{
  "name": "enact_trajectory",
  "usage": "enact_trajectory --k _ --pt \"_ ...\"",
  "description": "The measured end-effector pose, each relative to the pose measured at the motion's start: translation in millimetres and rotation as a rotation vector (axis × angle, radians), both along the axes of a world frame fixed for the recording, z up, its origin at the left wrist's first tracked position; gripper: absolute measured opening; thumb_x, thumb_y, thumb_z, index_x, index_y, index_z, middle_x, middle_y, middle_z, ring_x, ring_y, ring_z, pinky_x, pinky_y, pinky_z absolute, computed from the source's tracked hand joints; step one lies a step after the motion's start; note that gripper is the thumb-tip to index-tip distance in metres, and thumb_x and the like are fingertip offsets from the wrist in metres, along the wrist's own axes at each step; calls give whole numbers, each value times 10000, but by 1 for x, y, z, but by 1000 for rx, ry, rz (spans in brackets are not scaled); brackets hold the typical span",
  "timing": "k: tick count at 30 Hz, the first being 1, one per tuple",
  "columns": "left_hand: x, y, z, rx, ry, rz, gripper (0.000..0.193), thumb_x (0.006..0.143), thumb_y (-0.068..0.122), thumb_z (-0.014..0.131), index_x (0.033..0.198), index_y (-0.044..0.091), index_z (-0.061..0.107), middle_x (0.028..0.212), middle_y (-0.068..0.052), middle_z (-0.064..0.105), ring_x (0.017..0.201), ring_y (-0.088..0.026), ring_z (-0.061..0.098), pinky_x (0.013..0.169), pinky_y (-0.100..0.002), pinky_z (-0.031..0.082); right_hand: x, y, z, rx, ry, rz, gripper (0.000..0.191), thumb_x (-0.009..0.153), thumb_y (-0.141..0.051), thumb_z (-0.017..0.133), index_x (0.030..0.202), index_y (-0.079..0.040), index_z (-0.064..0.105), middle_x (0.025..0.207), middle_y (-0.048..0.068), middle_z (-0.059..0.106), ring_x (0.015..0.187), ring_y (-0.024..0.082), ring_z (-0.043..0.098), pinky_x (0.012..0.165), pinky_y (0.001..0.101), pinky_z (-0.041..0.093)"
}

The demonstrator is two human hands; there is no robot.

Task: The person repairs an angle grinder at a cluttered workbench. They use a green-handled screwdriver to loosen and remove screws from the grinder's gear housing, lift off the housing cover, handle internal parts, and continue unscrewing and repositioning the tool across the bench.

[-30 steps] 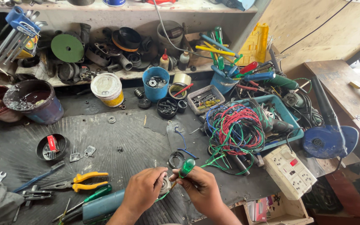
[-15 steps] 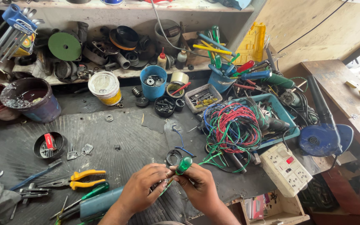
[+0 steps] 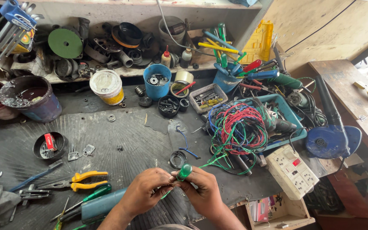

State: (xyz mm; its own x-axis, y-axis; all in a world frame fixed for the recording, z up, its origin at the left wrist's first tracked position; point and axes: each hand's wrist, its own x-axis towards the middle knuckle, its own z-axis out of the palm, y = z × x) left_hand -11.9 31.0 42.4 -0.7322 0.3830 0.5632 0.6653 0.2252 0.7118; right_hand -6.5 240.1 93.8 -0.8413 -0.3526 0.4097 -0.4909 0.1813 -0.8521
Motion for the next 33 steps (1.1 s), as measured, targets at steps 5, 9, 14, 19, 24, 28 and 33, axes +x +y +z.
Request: enact_trajectory --k 5,9,14,19,24,28,33 --pt "0 0 2 13 -43 22 169 821 87 797 971 79 719 914 -35 739 897 -248 721 772 -374 566 -1 -1 0 -7 4 -1 198 894 40 748 1086 -3 741 997 93 784 899 203 775 791 314 622" --pt "0 0 3 26 -25 26 175 821 91 800 969 86 707 889 -29 728 876 -242 717 755 -374 560 -1 -2 1 -2 -12 -4 187 892 42 746 1074 0 746 990 96 778 889 205 775 777 314 619" --pt "0 0 2 11 -48 24 180 811 89 803 967 90 714 889 -26 733 880 -243 718 761 -374 560 1 0 -1 -4 -20 1 169 894 45 744 1056 -4 742 1003 101 777 898 213 778 781 314 621" --pt "-1 -1 0 15 -3 6 171 817 94 802 946 79 690 911 -17 736 910 -248 715 787 -382 551 3 3 -10 10 -41 -2 159 881 43 757 1028 -13 740 974 94 771 876 211 775 757 312 614" --pt "-1 -2 -2 -49 -12 2 174 819 129 810 940 90 691 906 -22 714 932 -261 697 802 -398 532 -1 4 -4 32 -51 36 235 844 58 737 1053 -48 756 983 87 780 924 225 770 814 334 605" --pt "1 -2 -5 -49 -32 7 173 819 140 793 968 108 709 911 -21 715 932 -257 700 813 -401 530 -11 2 21 -156 -40 284 363 906 -200 808 1171 -22 637 1123 128 710 1109 301 706 1053 407 548" --pt "4 -3 -14 -57 -16 35 168 821 141 797 973 123 730 901 -30 712 923 -263 694 835 -415 523 -34 -10 56 -421 -116 558 672 932 -642 709 1103 6 656 1093 137 651 1068 319 641 1140 445 520"
